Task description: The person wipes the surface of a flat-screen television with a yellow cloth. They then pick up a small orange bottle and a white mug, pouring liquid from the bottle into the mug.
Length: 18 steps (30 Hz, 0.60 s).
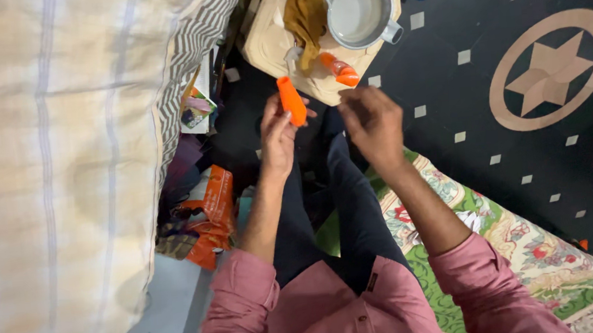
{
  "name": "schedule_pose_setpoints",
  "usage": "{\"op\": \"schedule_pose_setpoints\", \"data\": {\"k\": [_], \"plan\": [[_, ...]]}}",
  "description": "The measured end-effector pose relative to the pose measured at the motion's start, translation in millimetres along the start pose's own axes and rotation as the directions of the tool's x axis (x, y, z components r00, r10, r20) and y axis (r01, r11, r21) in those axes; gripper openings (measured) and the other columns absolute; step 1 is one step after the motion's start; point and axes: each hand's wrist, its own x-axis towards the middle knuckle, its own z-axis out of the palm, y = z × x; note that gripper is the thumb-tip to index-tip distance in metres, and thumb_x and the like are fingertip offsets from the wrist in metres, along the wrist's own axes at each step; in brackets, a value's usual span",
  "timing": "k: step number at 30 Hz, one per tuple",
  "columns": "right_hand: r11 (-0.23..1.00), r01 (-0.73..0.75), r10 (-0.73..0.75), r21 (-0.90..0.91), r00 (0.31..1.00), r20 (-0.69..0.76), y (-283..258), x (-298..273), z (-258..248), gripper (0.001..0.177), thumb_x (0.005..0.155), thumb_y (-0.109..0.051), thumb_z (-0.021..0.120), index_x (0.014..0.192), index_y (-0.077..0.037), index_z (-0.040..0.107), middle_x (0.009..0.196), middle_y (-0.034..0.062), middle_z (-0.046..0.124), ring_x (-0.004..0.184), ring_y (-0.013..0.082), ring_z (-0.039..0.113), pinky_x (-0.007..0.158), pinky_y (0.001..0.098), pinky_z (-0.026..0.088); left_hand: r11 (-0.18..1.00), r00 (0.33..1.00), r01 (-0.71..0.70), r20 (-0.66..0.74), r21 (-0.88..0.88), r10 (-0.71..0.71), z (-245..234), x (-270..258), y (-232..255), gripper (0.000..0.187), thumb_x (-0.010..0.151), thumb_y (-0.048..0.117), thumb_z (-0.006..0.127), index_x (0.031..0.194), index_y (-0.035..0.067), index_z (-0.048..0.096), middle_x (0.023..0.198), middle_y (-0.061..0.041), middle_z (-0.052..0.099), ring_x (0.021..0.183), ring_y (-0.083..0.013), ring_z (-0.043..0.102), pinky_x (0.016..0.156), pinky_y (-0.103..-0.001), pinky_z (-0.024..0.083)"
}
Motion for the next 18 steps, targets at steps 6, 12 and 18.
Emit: {"op": "schedule_pose_setpoints", "data": {"k": [6, 12, 18], "plan": [[0.912, 0.149, -0.169, -0.382, 0.986, -0.019, 20, 21, 0, 0.048, 0.070, -0.008, 0.084, 0.117, -0.006, 0.073, 0.105, 0.0144, 0.064, 0.092, 0.0366, 0.067, 0.073, 0.0426, 0.054, 0.995, 0.999, 0.022, 0.032, 0.096, -0.025, -2, 8, -5, 0.040, 0.103, 0.023, 0.059, 0.137, 0.004, 0.052, 0.122, -0.011, 0.066, 0.098, -0.0178, 0.066, 0.080, -0.027, 0.048], [0.946, 0.105, -0.108, -0.306, 0.994, 0.007, 54, 31, 17, 0.038, 0.080, -0.009, 0.088, 0.116, -0.011, 0.074, 0.106, 0.0103, 0.065, 0.089, 0.0313, 0.068, 0.074, 0.0417, 0.055, 0.898, 0.996, -0.060, -0.027, 0.436, 0.079, -14, 29, -28, 0.038, 0.104, 0.020, 0.068, 0.136, 0.003, 0.056, 0.119, -0.007, 0.064, 0.104, -0.0148, 0.064, 0.089, -0.027, 0.050], [0.979, 0.010, -0.003, -0.205, 0.999, 0.038, 59, 30, 15, 0.040, 0.079, -0.008, 0.087, 0.115, -0.002, 0.073, 0.088, 0.0127, 0.064, 0.068, 0.0235, 0.066, 0.064, 0.0375, 0.053, 0.654, 0.964, -0.247, 0.110, 0.715, 0.243, -6, 40, -20, 0.038, 0.094, 0.006, 0.077, 0.127, 0.003, 0.061, 0.127, -0.010, 0.067, 0.120, -0.0222, 0.066, 0.102, -0.032, 0.053]]}}
